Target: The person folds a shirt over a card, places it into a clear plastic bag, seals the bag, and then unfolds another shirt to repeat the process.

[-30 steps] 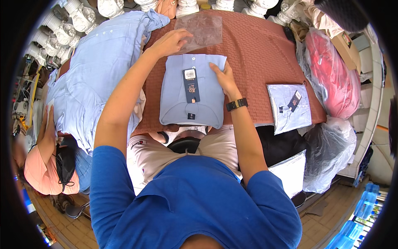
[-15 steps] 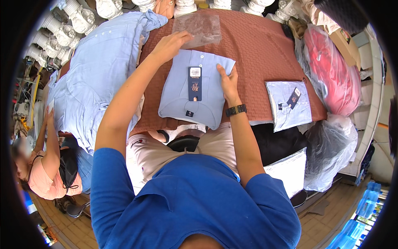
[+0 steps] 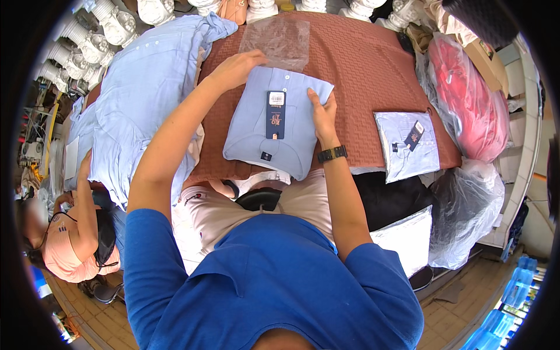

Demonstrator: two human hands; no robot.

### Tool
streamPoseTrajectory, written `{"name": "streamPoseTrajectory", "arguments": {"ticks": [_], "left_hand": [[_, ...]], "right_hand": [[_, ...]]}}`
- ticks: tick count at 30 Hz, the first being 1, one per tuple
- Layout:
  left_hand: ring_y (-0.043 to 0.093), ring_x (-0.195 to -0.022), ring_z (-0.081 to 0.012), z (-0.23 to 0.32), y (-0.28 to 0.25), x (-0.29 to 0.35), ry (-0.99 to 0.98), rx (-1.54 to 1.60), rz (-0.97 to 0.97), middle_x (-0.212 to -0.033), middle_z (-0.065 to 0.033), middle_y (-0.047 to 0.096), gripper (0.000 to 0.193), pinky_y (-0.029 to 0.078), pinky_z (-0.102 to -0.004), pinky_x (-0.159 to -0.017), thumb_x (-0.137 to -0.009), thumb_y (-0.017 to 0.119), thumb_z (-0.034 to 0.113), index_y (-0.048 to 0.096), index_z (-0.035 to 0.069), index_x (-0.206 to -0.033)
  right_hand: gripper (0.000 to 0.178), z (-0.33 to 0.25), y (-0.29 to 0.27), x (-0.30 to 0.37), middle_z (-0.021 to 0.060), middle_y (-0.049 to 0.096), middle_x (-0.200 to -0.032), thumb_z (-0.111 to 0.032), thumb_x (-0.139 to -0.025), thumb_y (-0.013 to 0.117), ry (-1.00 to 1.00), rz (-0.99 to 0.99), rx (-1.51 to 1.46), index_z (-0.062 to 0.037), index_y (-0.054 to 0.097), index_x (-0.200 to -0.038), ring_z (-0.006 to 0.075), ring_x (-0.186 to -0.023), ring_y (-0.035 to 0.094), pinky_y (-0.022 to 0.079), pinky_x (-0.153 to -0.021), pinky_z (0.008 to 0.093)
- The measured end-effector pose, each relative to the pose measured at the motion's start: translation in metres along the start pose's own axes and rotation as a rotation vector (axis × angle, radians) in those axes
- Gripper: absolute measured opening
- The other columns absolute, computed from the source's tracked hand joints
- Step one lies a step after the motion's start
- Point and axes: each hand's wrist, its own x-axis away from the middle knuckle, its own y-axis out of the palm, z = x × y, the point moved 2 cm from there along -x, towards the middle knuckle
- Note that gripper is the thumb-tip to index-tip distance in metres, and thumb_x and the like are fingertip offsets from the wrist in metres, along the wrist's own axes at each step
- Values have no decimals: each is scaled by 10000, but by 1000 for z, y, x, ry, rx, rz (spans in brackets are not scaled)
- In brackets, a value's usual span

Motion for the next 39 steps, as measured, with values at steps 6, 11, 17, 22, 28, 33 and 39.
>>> {"name": "streamPoseTrajectory", "arguments": {"ticks": [6, 11, 17, 22, 28, 33, 39], "left_hand": [[610, -1081, -357, 28, 11, -2, -31, 126, -67, -1264, -126, 573, 505, 507, -408, -912, -737, 534, -164, 610, -14, -1213], [620, -1078, -346, 65, 23, -4, -128, 133, -136, -1351, -108, 513, 581, 529, -411, -877, -748, 562, -139, 556, 35, -1301], [628, -1057, -318, 87, 43, -1, -118, -13, -48, -1342, -104, 516, 638, 550, -396, -839, -757, 606, -87, 492, 57, -1368], [589, -1097, -283, 82, 48, -9, -76, -164, 145, -1330, -93, 525, 406, 552, -371, -837, -774, 634, -22, 633, -3, -1180], [582, -1070, -261, 81, 42, -19, 11, -119, 149, -1310, -60, 542, 339, 557, -360, -850, -753, 606, -46, 657, -7, -1086], [580, -1086, -253, 85, 46, -24, 33, -246, 167, -1363, -47, 517, 503, 575, -348, -824, -769, 586, -36, 560, 23, -1269], [583, -1051, -246, 85, 48, -23, 48, -223, 123, -1400, -29, 491, 598, 587, -342, -781, -774, 582, -25, 496, 45, -1362]], "right_hand": [[349, 3, 1, -4, 106, 654, -1093, -169, -918, 685, 0, 8, -14, 10, 548, -1184, 153, -964, 614, 503, -849, 299], [378, -1, 8, -5, 123, 622, -1107, -174, -911, 688, 48, -1, 30, 19, 515, -1186, 168, -990, 580, 482, -870, 320], [410, 3, 9, -10, 132, 607, -1121, -184, -920, 679, 44, 5, 118, 12, 481, -1221, 178, -996, 576, 483, -867, 324], [386, -9, 16, -10, 123, 603, -1158, -231, -982, 588, 58, -76, 73, -4, 484, -1277, 178, -1023, 572, 469, -897, 316], [390, -13, 18, -12, 116, 586, -1244, -256, -1030, 488, 115, -146, 23, -1, 510, -1324, 172, -1087, 551, 441, -951, 312], [477, -9, 19, -17, 142, 528, -1364, -273, -1040, 457, 115, -159, -18, 19, 439, -1417, 196, -1240, 487, 376, -1052, 317], [523, -9, 23, -23, 175, 424, -1484, -260, -1041, 442, 93, -220, -6, 23, 360, -1473, 235, -1364, 400, 317, -1114, 325]]}}
